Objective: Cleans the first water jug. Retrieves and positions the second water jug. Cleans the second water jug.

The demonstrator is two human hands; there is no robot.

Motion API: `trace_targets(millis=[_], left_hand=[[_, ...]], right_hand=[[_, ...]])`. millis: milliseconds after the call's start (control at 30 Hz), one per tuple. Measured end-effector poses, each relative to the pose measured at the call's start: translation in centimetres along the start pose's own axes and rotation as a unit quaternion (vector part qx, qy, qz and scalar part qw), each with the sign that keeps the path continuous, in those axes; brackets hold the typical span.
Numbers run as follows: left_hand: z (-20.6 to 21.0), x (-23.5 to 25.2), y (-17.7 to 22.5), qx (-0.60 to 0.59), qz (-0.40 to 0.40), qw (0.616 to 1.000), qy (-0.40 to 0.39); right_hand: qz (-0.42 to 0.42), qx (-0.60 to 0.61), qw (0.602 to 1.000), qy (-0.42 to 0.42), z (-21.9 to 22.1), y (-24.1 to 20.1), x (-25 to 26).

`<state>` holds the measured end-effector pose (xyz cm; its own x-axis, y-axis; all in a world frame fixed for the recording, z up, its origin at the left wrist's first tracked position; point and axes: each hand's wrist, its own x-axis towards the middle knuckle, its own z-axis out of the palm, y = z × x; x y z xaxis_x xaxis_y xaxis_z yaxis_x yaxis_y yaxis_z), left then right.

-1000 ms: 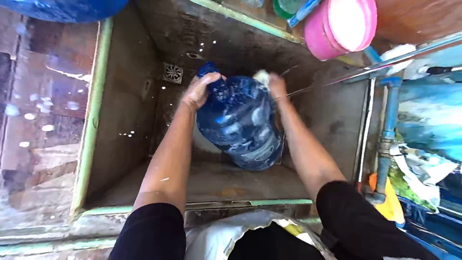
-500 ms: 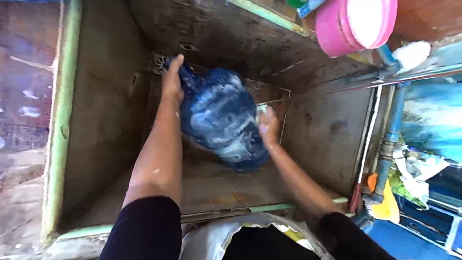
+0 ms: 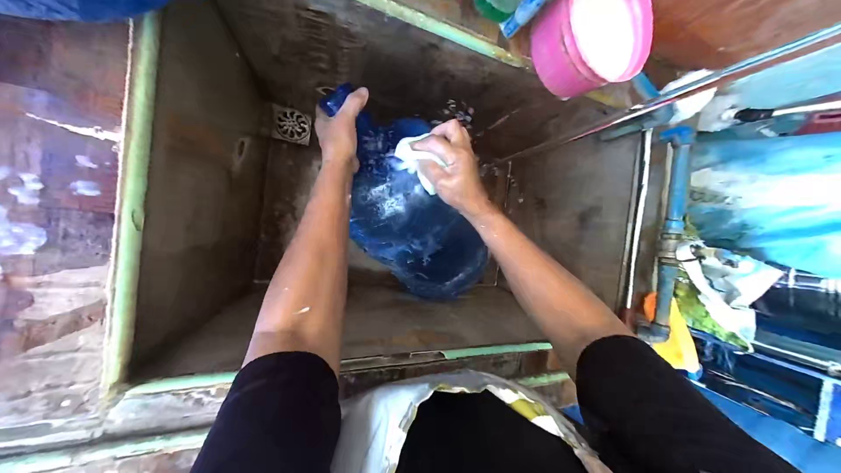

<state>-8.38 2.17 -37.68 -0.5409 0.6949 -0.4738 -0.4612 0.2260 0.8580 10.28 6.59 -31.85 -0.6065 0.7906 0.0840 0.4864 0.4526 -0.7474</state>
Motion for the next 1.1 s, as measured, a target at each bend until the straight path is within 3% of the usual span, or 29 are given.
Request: trace_targets(millis=[67, 133, 167, 233, 300, 367, 467, 567, 633, 667, 800, 867, 1000, 1033, 1100], left_hand=[[-0.6, -0.6, -0.2, -0.006, 0.028, 0.999, -0.023], [-1.4, -1.4, -0.3, -0.024, 0.056, 0.992, -0.111], [-2.0, -1.3, -0.7, -0.027, 0.053, 0.99, -0.127], [-3.8, 0.6, -1.2, -0.013, 0.023, 0.999, -0.041], [-6.1, 3.0, -2.0, 0.031, -0.061, 0.991, 0.117], [-7.1, 5.1, -2.2, 0.046, -0.114, 0.979, 0.165], [-5.9, 5.5, -3.0, 0.004, -0.075, 0.991, 0.114], [-5.4, 4.5, -2.5, -0.045, -0.013, 0.999, 0.009], [-6.2, 3.5, -3.0, -0.054, 0.0, 0.994, -0.093], [-6.7, 3.5, -3.2, -0.056, -0.013, 0.993, -0.104], [-8.4, 6.6, -4.5, 0.037, -0.13, 0.986, 0.101], [-8.1, 7.8, -5.3, 0.03, -0.127, 0.985, 0.115], [-6.9, 8.0, -5.9, 0.006, -0.113, 0.983, 0.141], [-6.9, 7.3, -6.3, 0.022, -0.126, 0.979, 0.16], [-7.3, 7.1, -6.0, 0.046, -0.145, 0.969, 0.196]], right_hand=[[0.039, 0.009, 0.999, -0.03, -0.4, 0.9, 1.9], [0.163, 0.033, 0.985, -0.034, -1.3, 5.4, 3.8], [0.211, 0.026, 0.977, -0.027, -1.0, 8.1, 2.4], [0.273, -0.043, 0.961, -0.018, 0.5, 11.1, -4.0], [0.327, -0.147, 0.932, -0.049, 1.7, 8.4, -12.2], [0.288, -0.177, 0.94, -0.045, 3.4, 4.2, -14.7], [0.183, -0.149, 0.972, 0.006, 4.9, 2.2, -11.0], [0.272, -0.078, 0.959, 0.017, 3.2, 8.2, -3.6], [0.337, -0.063, 0.939, -0.019, 1.9, 12.7, -4.6], [0.344, -0.059, 0.937, -0.026, 1.5, 12.9, -6.8], [0.202, -0.094, 0.975, -0.006, 1.5, 8.6, -18.5], [0.237, -0.099, 0.966, -0.011, 0.9, 9.7, -17.1], [0.433, -0.011, 0.901, -0.008, 0.3, 17.4, -9.2], [0.44, -0.019, 0.898, -0.019, 0.4, 17.3, -9.7], [0.364, -0.084, 0.927, -0.016, 0.7, 14.5, -12.0]])
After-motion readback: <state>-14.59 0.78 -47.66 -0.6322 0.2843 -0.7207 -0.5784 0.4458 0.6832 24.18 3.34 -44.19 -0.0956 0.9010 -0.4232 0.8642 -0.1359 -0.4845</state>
